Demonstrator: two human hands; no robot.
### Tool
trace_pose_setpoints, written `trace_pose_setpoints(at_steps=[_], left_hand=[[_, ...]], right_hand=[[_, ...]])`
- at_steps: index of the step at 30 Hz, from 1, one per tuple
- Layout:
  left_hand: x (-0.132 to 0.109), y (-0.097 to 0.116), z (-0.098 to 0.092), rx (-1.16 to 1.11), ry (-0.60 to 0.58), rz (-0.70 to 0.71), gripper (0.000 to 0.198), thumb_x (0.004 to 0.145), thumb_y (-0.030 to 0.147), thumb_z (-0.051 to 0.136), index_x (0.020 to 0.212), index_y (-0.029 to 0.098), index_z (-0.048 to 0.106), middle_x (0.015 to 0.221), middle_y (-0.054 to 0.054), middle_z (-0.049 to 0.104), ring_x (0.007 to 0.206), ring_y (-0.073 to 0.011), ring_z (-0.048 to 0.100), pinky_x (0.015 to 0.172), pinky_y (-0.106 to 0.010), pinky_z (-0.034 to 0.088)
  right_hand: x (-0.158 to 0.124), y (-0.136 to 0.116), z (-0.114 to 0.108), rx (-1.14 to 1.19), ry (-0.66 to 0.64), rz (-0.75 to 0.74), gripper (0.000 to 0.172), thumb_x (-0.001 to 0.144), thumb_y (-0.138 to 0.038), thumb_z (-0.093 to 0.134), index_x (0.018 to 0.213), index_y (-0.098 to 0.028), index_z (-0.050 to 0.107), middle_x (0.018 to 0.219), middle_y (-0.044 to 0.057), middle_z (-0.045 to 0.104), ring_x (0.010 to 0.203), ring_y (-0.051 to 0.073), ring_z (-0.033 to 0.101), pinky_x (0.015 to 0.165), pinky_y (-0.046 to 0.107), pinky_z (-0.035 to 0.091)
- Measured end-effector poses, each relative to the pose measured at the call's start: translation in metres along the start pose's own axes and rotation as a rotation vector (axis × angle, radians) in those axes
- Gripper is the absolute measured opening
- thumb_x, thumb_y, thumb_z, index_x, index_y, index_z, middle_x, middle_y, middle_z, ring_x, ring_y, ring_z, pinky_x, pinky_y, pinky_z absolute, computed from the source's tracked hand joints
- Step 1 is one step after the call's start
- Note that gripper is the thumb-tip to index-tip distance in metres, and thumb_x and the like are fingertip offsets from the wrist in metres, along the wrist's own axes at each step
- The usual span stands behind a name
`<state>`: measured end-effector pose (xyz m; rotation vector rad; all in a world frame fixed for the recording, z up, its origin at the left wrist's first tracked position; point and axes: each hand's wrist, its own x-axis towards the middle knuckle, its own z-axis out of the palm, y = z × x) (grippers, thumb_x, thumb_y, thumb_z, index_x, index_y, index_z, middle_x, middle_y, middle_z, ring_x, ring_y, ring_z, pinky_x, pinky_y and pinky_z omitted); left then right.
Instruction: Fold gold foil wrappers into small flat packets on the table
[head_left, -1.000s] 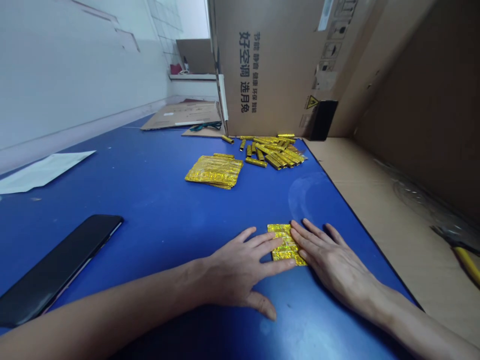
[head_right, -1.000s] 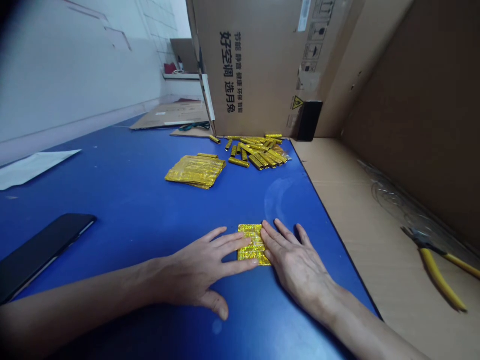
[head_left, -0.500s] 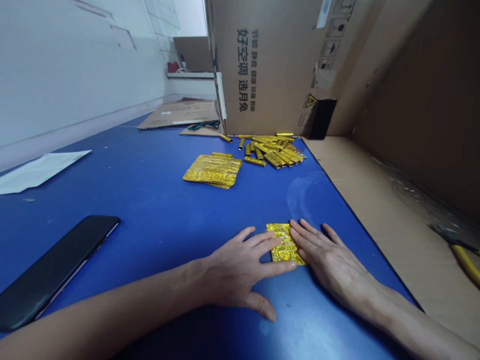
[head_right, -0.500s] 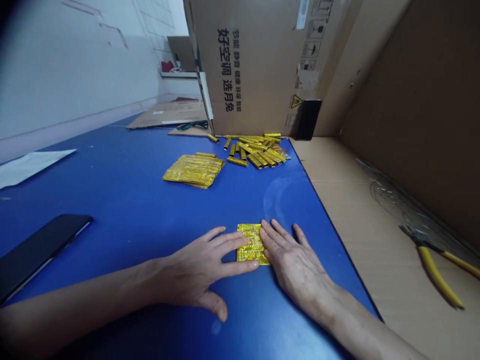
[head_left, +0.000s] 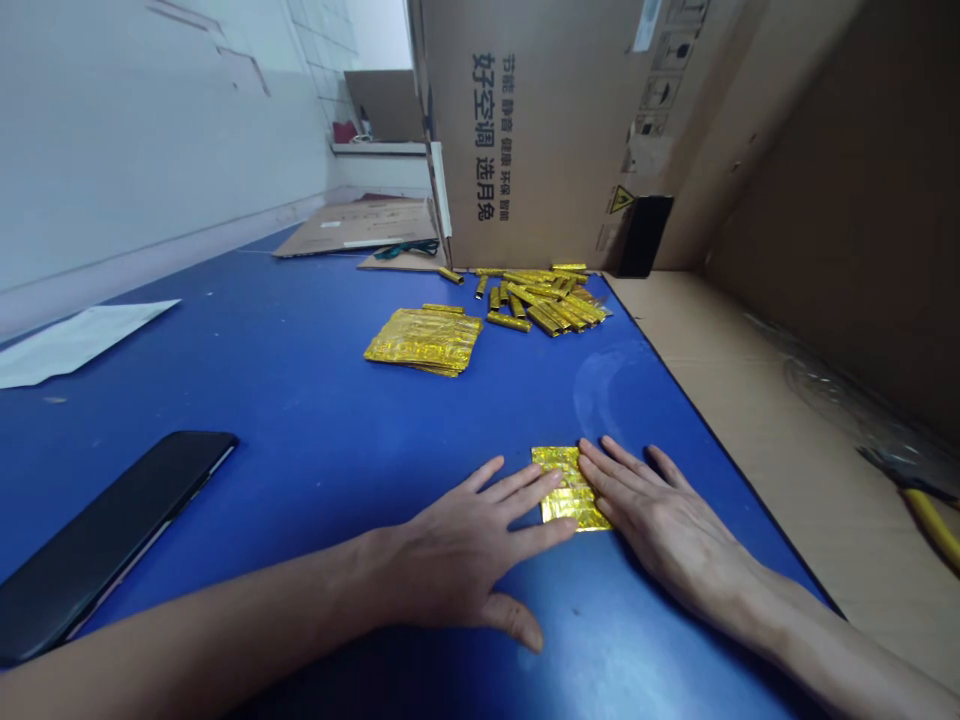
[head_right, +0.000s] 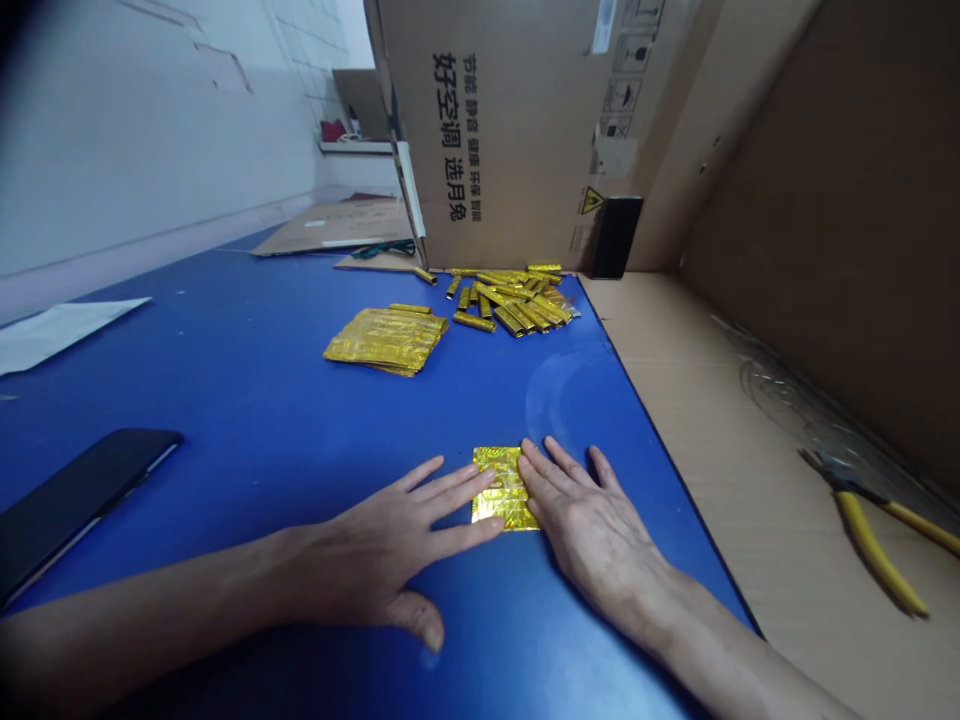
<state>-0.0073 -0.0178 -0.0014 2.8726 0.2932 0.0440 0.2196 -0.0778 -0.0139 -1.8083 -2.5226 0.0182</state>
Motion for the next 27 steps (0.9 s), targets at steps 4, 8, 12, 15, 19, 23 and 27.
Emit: trace_pose_setpoints(at_steps=[4,8,12,15,19,23,27], left_hand=[[-0.001,-0.004,-0.001,-0.025,-0.037,0.012,0.073,0.075,0.064,0.036,0.132,0.021,0.024,0.138,-0.015,0.021,0.127,-0.0286,0.016,0.099,-0.052,0.011],[0.0,-0.003,-0.003,-0.021,-0.019,0.015,0.075,0.074,0.066,0.036,0.131,0.018,0.027,0.137,-0.015,0.025,0.125,-0.0295,0.022,0.098,-0.051,0.013],[-0.001,0.016,-0.004,0.005,0.057,0.018,0.076,0.072,0.067,0.036,0.126,0.014,0.034,0.13,-0.017,0.036,0.116,-0.0313,0.035,0.094,-0.048,0.022],[0.0,0.037,-0.004,0.032,0.067,0.009,0.063,0.079,0.058,0.036,0.125,0.014,0.035,0.124,-0.014,0.044,0.106,-0.0272,0.044,0.09,-0.043,0.028],[0.004,0.054,-0.003,0.088,0.054,-0.009,0.036,0.089,0.029,0.03,0.118,0.012,0.043,0.113,-0.011,0.054,0.097,-0.0238,0.05,0.087,-0.039,0.032],[0.007,0.055,-0.002,0.082,0.081,-0.019,0.036,0.09,0.026,0.026,0.115,0.011,0.047,0.111,-0.011,0.055,0.098,-0.0238,0.049,0.09,-0.039,0.03],[0.007,0.052,-0.002,0.053,0.05,-0.026,0.038,0.09,0.029,0.029,0.119,0.01,0.043,0.114,-0.012,0.052,0.105,-0.023,0.046,0.089,-0.033,0.032]], right_hand=[[-0.001,0.002,0.0,0.04,0.005,-0.008,0.043,0.085,-0.018,0.031,0.128,-0.021,0.036,0.133,0.005,0.033,0.123,0.023,0.027,0.095,0.056,0.023],[0.0,0.007,-0.002,0.103,0.031,-0.016,0.042,0.086,-0.024,0.032,0.128,-0.022,0.036,0.133,0.005,0.035,0.124,0.022,0.025,0.096,0.055,0.023],[0.002,0.018,-0.004,0.174,0.019,-0.063,0.04,0.087,-0.028,0.034,0.127,-0.028,0.036,0.134,0.001,0.034,0.126,0.022,0.02,0.098,0.054,0.02],[0.004,0.024,-0.006,0.228,0.005,-0.088,0.039,0.087,-0.034,0.035,0.126,-0.034,0.036,0.136,-0.001,0.03,0.127,0.022,0.017,0.098,0.054,0.017],[0.005,0.026,-0.009,0.247,-0.014,-0.055,0.038,0.085,-0.042,0.037,0.123,-0.035,0.041,0.139,0.0,0.026,0.127,0.023,0.014,0.099,0.053,0.015],[0.005,0.023,-0.011,0.238,-0.021,0.022,0.049,0.083,-0.048,0.036,0.127,-0.026,0.038,0.139,0.005,0.026,0.128,0.023,0.015,0.1,0.051,0.016],[0.004,0.024,-0.008,0.22,-0.004,0.048,0.049,0.084,-0.048,0.036,0.127,-0.024,0.039,0.139,0.006,0.025,0.128,0.022,0.015,0.1,0.05,0.016]])
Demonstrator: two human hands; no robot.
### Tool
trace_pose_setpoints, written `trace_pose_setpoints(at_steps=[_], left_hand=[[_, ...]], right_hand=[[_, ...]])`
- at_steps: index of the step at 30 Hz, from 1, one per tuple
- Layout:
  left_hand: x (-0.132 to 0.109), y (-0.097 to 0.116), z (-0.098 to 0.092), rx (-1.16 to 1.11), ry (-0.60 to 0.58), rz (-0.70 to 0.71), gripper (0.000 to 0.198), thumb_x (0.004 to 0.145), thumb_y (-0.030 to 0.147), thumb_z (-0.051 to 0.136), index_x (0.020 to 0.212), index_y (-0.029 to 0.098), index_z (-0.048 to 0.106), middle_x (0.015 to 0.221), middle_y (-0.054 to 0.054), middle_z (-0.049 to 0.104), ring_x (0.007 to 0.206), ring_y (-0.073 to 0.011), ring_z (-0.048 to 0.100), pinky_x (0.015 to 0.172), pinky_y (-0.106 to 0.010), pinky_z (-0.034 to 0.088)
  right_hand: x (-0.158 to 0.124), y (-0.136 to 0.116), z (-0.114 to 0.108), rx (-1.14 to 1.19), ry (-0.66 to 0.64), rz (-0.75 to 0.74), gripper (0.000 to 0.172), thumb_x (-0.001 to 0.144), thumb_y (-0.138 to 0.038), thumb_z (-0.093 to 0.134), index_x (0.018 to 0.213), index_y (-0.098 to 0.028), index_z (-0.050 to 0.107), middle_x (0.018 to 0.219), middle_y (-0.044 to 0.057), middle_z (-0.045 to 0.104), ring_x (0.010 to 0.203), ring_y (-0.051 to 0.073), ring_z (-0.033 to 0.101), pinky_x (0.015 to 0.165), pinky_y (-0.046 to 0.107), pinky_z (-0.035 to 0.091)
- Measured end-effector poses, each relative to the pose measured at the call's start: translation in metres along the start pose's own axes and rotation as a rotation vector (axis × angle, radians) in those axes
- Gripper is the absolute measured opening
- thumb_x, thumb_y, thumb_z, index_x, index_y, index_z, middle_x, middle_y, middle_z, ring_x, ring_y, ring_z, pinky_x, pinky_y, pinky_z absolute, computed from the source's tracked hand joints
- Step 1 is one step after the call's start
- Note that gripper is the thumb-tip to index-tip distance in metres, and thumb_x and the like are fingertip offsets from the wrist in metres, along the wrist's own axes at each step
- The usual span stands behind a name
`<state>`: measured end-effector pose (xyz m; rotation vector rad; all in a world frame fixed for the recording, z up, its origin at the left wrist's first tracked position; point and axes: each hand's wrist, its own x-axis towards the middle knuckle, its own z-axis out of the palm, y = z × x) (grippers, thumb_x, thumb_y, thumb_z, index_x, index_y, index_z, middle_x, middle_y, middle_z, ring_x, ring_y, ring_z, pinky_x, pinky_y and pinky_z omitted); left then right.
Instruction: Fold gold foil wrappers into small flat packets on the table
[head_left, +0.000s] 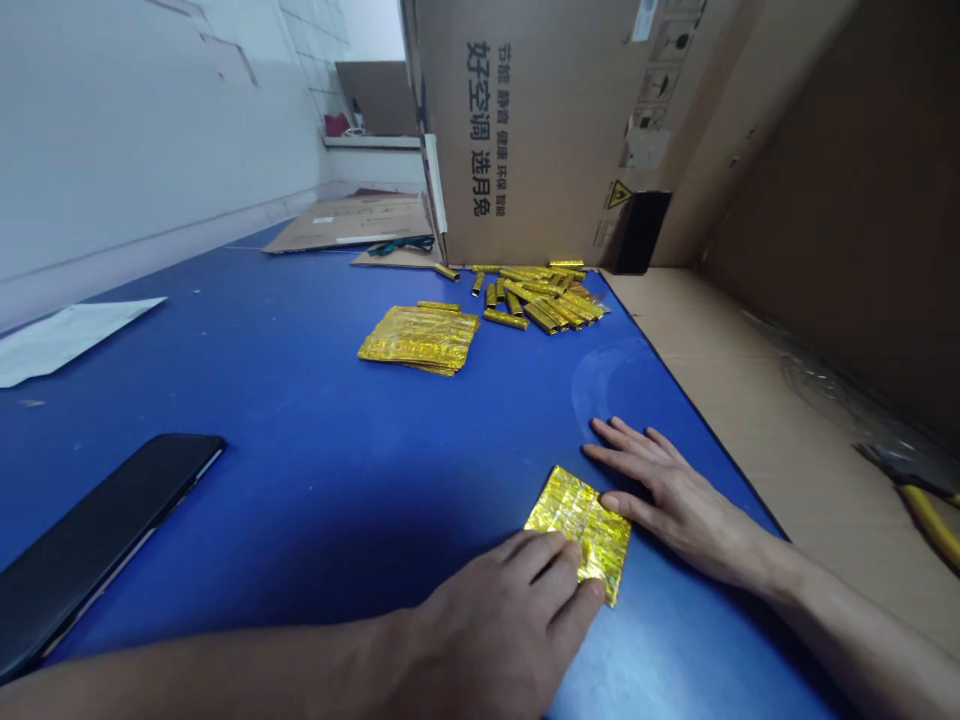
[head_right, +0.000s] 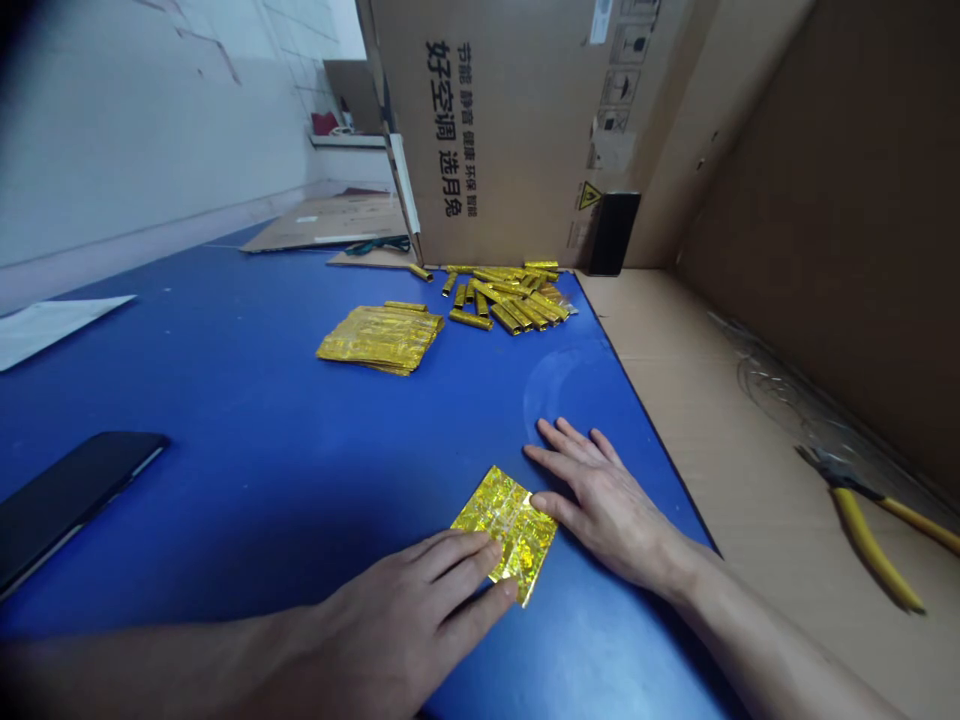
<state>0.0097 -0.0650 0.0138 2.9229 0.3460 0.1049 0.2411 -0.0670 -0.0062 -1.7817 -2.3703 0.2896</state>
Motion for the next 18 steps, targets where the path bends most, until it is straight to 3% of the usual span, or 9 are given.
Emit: trace_pose_setpoints(at_steps=[5,9,13,18], left_hand=[[-0.002,-0.003,0.001,-0.024,-0.023,0.06,0.058,0.083,0.051,0.035,0.122,0.009,0.038,0.117,-0.014,0.049,0.106,-0.025,0.044,0.089,-0.035,0.033],[-0.002,-0.004,0.004,-0.005,-0.024,0.05,0.059,0.082,0.051,0.038,0.123,0.008,0.036,0.119,-0.014,0.047,0.109,-0.0256,0.041,0.093,-0.036,0.03],[-0.003,-0.005,0.006,-0.013,-0.037,0.063,0.067,0.078,0.054,0.042,0.126,0.008,0.032,0.123,-0.015,0.043,0.111,-0.0266,0.04,0.094,-0.036,0.028],[-0.004,-0.007,0.003,-0.034,-0.044,0.075,0.068,0.077,0.054,0.043,0.126,0.009,0.031,0.123,-0.015,0.044,0.112,-0.0263,0.04,0.094,-0.036,0.028]], right_hand=[[-0.001,-0.001,0.002,0.01,0.056,0.009,0.053,0.083,-0.047,0.036,0.131,-0.024,0.03,0.139,0.007,0.026,0.127,0.022,0.016,0.1,0.05,0.018],[0.001,-0.016,0.006,-0.023,0.105,0.019,0.062,0.083,-0.048,0.033,0.136,-0.02,0.016,0.141,0.009,0.019,0.128,0.024,0.013,0.1,0.051,0.019],[0.008,-0.031,0.014,-0.14,0.045,-0.005,0.07,0.08,-0.057,0.031,0.136,-0.018,0.015,0.141,0.011,0.016,0.128,0.027,0.008,0.098,0.054,0.017],[0.02,-0.021,0.014,-0.227,-0.009,0.014,0.073,0.078,-0.061,0.029,0.135,-0.017,0.018,0.141,0.013,0.016,0.127,0.029,0.009,0.097,0.056,0.017]])
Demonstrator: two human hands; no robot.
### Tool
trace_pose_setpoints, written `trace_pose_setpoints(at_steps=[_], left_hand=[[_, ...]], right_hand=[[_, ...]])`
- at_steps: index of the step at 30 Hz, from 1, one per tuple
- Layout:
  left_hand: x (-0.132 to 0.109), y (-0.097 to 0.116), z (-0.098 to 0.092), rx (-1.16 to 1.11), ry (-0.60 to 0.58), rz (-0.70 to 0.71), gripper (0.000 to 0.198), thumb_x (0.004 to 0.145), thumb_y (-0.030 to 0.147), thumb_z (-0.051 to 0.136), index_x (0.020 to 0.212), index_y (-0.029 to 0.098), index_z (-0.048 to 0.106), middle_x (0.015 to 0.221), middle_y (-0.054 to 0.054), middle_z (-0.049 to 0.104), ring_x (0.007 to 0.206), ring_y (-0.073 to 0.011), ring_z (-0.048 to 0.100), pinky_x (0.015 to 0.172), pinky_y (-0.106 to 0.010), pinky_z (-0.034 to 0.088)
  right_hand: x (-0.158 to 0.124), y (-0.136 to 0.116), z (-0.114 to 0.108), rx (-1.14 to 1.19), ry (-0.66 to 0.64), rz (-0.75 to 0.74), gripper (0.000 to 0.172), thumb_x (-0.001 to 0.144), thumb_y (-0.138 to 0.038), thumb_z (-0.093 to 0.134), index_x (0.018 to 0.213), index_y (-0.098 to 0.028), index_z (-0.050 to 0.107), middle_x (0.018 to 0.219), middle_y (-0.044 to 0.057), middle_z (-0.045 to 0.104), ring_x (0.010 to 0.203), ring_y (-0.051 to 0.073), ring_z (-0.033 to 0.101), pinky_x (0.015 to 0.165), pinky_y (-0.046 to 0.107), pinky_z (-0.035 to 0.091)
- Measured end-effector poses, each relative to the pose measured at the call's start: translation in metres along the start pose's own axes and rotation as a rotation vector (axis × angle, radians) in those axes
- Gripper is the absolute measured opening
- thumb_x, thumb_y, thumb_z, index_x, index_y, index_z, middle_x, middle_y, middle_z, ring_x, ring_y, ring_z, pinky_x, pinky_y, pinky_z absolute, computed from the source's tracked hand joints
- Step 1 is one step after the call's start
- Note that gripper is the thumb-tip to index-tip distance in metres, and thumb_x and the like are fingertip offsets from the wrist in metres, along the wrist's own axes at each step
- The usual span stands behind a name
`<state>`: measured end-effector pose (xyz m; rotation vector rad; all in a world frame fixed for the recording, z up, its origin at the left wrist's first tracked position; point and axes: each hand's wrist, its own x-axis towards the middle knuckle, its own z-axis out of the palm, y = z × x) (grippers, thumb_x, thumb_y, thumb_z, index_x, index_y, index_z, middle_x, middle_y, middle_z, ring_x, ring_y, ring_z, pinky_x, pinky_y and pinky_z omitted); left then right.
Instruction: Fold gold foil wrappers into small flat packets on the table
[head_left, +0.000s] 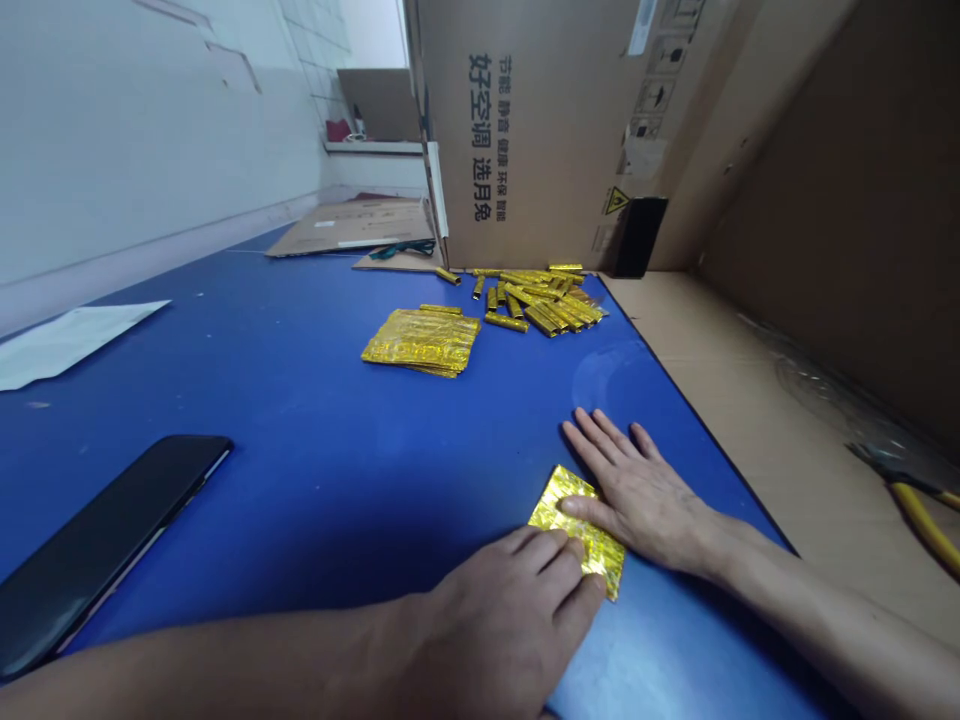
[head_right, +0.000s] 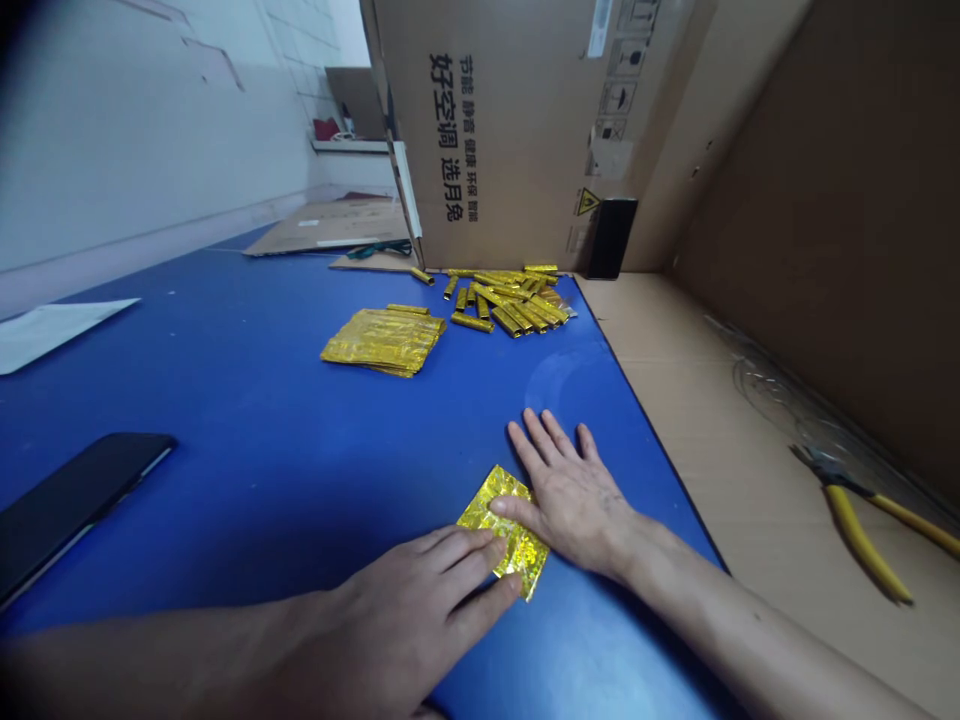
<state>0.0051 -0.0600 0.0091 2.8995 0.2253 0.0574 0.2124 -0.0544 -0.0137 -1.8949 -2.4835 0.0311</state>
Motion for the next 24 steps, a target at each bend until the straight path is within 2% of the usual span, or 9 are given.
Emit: trace_pose_setpoints(at_steps=[5,8,14,24], left_hand=[[0.0003,0.0019,-0.0027,-0.029,-0.003,-0.017,0.07,0.074,0.055,0.047,0.125,0.009,0.032,0.122,-0.014,0.045,0.111,-0.0257,0.04,0.094,-0.035,0.029],[0.0001,0.0025,-0.0021,-0.026,0.0,-0.027,0.069,0.076,0.056,0.044,0.125,0.009,0.033,0.121,-0.014,0.045,0.111,-0.026,0.04,0.093,-0.036,0.029],[-0.0012,0.0016,-0.0039,0.043,-0.026,0.026,0.067,0.079,0.052,0.042,0.127,0.006,0.03,0.13,-0.015,0.036,0.116,-0.0265,0.033,0.097,-0.035,0.025],[-0.0003,0.0029,-0.004,0.022,-0.01,0.023,0.067,0.079,0.056,0.037,0.125,0.007,0.034,0.128,-0.013,0.04,0.112,-0.026,0.038,0.095,-0.035,0.027]], right_hand=[[0.0075,0.0118,-0.0007,-0.001,0.008,0.04,0.074,0.078,-0.064,0.026,0.135,-0.017,0.019,0.141,0.013,0.014,0.128,0.029,0.008,0.097,0.056,0.016],[0.0073,0.0114,0.0002,0.011,0.009,0.051,0.075,0.077,-0.065,0.025,0.135,-0.017,0.02,0.141,0.012,0.014,0.128,0.028,0.007,0.098,0.055,0.015],[0.0079,0.0094,-0.0002,0.034,-0.006,0.077,0.073,0.078,-0.063,0.023,0.135,-0.017,0.02,0.142,0.01,0.013,0.128,0.027,0.006,0.099,0.054,0.013],[0.0073,0.0062,0.0014,0.051,-0.011,0.105,0.068,0.08,-0.061,0.021,0.134,-0.02,0.023,0.142,0.01,0.014,0.128,0.027,0.006,0.099,0.054,0.012]])
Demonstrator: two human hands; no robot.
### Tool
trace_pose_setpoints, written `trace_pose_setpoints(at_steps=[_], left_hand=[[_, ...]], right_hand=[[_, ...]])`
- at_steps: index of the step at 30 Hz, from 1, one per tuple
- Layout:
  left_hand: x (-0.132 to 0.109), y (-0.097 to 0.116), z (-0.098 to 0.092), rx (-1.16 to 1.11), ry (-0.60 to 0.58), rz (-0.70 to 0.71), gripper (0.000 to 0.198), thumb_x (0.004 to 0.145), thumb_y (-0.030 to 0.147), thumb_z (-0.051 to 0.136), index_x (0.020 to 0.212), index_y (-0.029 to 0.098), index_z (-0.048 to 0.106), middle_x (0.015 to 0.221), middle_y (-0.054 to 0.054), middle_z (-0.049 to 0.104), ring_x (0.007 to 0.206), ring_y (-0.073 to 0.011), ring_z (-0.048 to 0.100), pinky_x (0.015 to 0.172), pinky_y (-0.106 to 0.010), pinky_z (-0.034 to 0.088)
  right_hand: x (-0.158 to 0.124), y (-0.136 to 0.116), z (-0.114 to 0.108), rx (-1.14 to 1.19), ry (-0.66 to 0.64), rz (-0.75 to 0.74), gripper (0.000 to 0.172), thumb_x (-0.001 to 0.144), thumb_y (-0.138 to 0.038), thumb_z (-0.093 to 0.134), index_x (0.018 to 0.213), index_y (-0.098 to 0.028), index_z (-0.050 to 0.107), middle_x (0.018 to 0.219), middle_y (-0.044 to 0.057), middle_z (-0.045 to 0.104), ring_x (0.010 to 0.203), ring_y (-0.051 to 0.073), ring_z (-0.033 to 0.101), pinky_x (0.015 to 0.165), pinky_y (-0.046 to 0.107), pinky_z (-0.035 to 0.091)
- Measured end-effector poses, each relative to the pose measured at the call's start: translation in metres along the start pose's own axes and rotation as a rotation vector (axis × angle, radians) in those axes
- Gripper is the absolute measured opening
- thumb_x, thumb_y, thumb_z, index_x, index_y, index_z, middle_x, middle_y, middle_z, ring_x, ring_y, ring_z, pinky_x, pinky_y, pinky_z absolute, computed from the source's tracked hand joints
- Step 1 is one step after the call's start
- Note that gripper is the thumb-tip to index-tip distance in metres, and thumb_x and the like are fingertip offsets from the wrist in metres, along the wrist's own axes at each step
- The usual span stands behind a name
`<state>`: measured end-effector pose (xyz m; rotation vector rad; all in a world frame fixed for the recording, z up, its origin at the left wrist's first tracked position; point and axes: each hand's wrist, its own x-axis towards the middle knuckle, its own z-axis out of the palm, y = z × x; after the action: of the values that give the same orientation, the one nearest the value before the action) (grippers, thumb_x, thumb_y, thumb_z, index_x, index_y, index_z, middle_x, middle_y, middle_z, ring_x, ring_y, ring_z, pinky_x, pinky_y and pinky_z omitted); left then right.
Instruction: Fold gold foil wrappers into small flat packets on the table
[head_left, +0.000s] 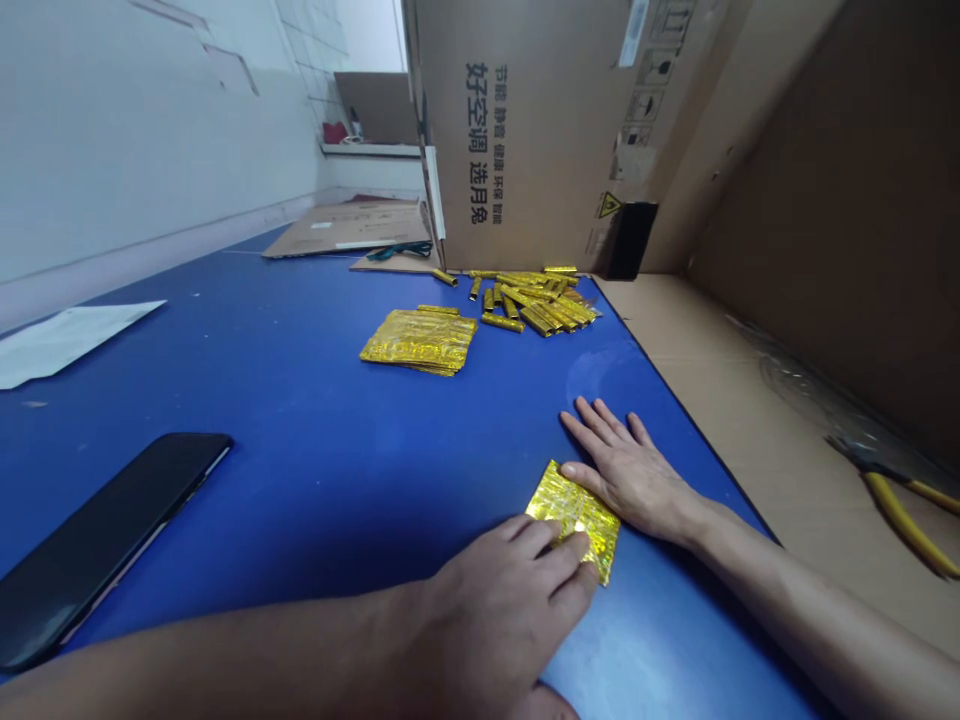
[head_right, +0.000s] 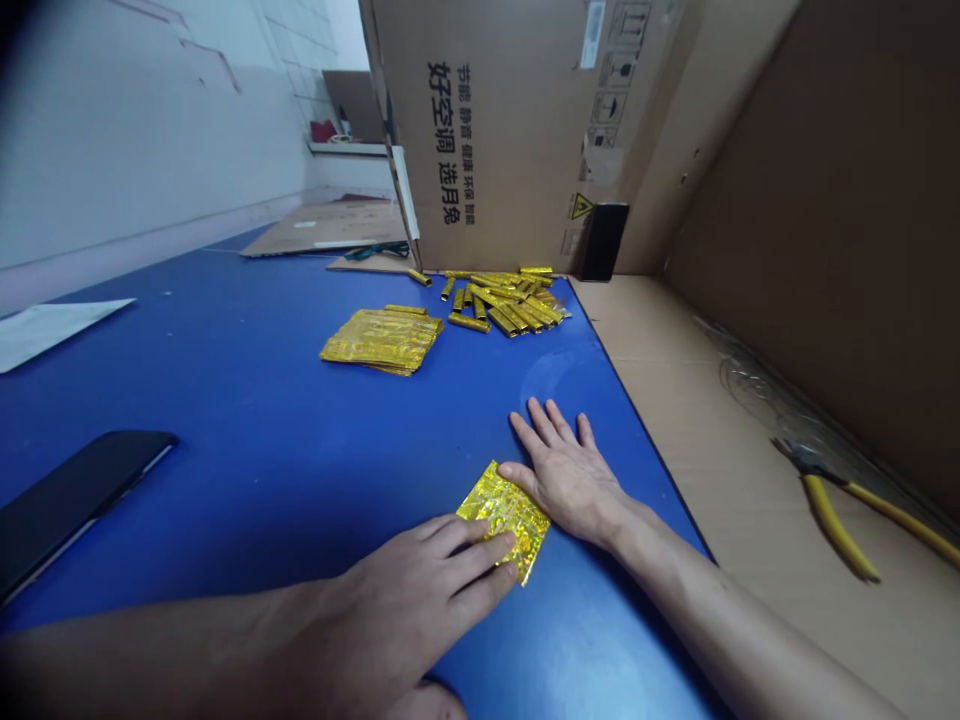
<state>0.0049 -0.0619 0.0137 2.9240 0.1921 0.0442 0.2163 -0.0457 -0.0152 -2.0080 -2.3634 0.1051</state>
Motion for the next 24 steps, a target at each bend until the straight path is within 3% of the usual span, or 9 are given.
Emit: trace_pose_setpoints(at_steps=[6,11,18,24], left_hand=[[-0.003,0.005,-0.003,0.037,-0.024,0.001,0.068,0.082,0.056,0.032,0.126,0.004,0.034,0.13,-0.017,0.037,0.116,-0.0296,0.034,0.097,-0.037,0.025],[0.004,0.005,-0.005,-0.071,0.025,-0.026,0.067,0.078,0.06,0.037,0.121,0.008,0.04,0.12,-0.013,0.048,0.109,-0.0248,0.044,0.096,-0.035,0.027],[0.033,-0.016,0.007,-0.084,0.125,0.049,0.084,0.066,0.071,0.04,0.12,0.006,0.042,0.118,-0.016,0.048,0.111,-0.0274,0.041,0.099,-0.035,0.024],[0.033,-0.025,0.007,-0.061,0.051,0.119,0.086,0.066,0.071,0.041,0.121,0.006,0.041,0.118,-0.018,0.047,0.114,-0.0294,0.038,0.1,-0.039,0.022]], right_hand=[[0.0,0.0,0.0,0.019,0.006,-0.004,0.069,0.079,-0.063,0.021,0.134,-0.02,0.024,0.142,0.01,0.014,0.128,0.027,0.005,0.099,0.054,0.011],[0.0,0.0,-0.002,0.045,-0.003,-0.008,0.069,0.08,-0.062,0.022,0.134,-0.02,0.022,0.142,0.011,0.013,0.128,0.027,0.005,0.099,0.054,0.01],[0.0,0.0,-0.004,0.076,-0.012,-0.008,0.071,0.079,-0.063,0.022,0.134,-0.018,0.023,0.141,0.012,0.014,0.128,0.028,0.005,0.098,0.055,0.009],[0.0,0.001,-0.004,0.116,0.011,-0.019,0.074,0.077,-0.066,0.02,0.134,-0.018,0.024,0.141,0.013,0.014,0.128,0.029,0.004,0.099,0.055,0.007]])
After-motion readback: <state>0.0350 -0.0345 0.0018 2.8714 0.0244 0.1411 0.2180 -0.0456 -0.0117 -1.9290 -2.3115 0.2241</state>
